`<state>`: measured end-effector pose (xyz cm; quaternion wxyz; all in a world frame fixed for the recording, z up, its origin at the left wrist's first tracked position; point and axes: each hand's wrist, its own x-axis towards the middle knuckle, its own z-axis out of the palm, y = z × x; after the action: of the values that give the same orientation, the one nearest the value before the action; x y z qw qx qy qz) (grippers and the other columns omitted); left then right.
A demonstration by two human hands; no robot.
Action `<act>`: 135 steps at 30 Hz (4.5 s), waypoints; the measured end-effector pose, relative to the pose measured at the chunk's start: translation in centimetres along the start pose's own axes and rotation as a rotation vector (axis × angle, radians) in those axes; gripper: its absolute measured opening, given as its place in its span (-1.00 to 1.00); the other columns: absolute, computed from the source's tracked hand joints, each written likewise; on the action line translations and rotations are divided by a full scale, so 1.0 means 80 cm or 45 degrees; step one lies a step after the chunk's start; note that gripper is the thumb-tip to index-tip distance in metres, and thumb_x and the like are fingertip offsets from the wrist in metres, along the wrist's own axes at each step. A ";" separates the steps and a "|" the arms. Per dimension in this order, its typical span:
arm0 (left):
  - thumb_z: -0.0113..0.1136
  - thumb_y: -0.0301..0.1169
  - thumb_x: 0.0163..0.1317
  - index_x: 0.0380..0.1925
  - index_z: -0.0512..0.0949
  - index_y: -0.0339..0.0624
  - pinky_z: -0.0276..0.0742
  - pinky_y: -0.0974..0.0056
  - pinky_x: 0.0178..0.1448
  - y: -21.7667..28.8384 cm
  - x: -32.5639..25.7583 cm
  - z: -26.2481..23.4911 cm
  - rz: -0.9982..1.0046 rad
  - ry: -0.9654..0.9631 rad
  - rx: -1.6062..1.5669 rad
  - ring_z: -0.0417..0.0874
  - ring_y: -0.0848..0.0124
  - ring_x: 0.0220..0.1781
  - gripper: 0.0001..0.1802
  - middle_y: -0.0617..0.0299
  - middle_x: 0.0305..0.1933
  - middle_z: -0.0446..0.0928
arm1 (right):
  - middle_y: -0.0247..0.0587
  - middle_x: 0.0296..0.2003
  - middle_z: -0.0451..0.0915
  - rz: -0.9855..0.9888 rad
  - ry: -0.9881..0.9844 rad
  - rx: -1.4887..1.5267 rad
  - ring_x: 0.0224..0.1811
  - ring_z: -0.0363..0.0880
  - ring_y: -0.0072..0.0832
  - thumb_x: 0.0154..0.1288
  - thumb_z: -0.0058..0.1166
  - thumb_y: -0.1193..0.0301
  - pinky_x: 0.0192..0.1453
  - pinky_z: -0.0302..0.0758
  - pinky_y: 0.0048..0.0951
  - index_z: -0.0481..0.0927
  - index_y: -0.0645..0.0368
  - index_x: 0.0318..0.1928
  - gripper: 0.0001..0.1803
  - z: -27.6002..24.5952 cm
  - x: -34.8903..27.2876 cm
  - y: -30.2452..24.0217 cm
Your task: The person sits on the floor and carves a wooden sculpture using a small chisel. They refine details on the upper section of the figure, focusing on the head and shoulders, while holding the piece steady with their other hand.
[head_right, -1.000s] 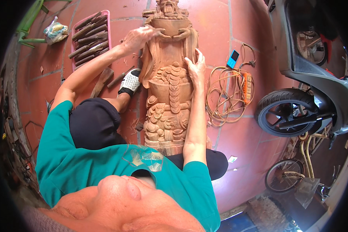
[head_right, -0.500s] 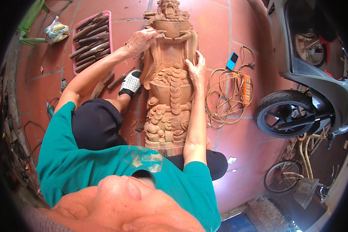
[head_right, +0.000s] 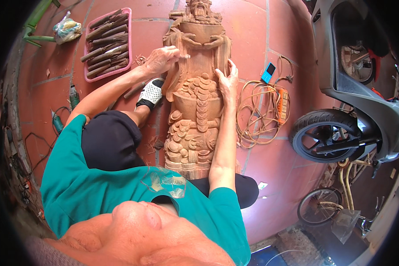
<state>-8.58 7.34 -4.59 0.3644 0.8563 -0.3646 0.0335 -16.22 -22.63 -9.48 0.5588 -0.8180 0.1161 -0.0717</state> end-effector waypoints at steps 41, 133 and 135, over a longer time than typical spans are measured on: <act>0.22 -0.39 0.33 -0.24 0.58 -0.24 0.29 0.52 -0.59 -0.034 -0.012 0.028 -0.941 0.418 -1.465 0.44 0.66 -0.61 -0.86 0.31 -0.49 0.57 | 0.02 0.24 0.39 0.120 -0.084 0.171 0.30 0.36 -0.30 0.16 0.29 0.50 0.42 0.27 -0.30 0.30 0.31 0.32 -0.28 -0.003 -0.008 -0.023; 0.22 -0.41 0.27 -0.25 0.59 -0.22 0.54 0.26 -0.24 -0.027 -0.074 0.047 -0.634 0.513 -0.552 0.64 0.30 -0.38 -0.88 0.12 -0.42 0.62 | -0.04 0.21 0.43 0.104 -0.090 0.185 0.19 0.47 -0.40 0.18 0.30 0.55 0.28 0.42 -0.39 0.28 0.31 0.32 -0.29 0.000 -0.009 -0.037; 0.22 -0.41 0.26 -0.26 0.59 -0.21 0.54 0.25 -0.25 -0.025 -0.071 0.046 -0.718 0.540 -0.583 0.65 0.26 -0.39 -0.88 0.09 -0.42 0.61 | -0.04 0.21 0.44 0.120 -0.082 0.150 0.19 0.47 -0.40 0.17 0.30 0.55 0.28 0.42 -0.39 0.28 0.31 0.32 -0.29 -0.004 -0.010 -0.031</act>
<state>-12.20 9.32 -10.29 0.6073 0.7934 -0.0309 0.0261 -16.77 -21.83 -7.05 0.6121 -0.7792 0.1320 -0.0256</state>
